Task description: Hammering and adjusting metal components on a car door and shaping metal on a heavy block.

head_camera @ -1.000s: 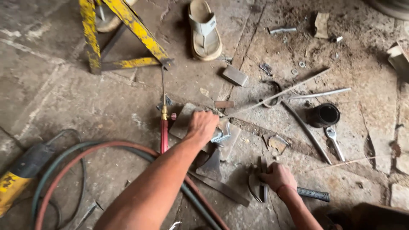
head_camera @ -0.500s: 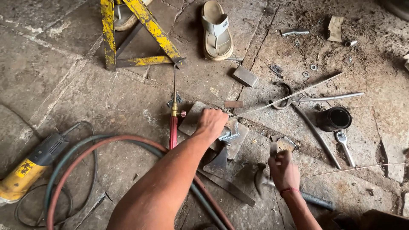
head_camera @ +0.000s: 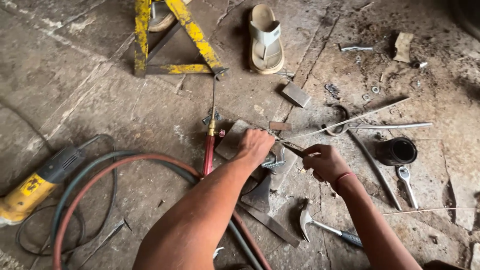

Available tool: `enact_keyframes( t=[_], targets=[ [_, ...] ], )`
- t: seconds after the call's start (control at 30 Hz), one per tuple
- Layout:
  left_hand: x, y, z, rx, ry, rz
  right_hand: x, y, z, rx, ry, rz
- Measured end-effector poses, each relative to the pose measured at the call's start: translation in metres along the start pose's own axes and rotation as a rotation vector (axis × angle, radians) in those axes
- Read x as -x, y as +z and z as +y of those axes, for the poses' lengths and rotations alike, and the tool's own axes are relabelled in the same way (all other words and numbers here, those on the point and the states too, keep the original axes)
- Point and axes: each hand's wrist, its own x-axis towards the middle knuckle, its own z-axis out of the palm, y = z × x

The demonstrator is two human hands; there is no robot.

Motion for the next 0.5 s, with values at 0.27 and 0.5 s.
enact_keyframes(
  t=[0.27,0.5],
  targets=[
    [0.0,-0.002,0.003,0.077,-0.003,0.002,0.003,0.0,-0.029,0.194,-0.316,0.179],
    [-0.006,0.006,0.007,-0.024,0.043,-0.028,0.011,0.02,-0.042,0.646,-0.475,0.235]
  ],
)
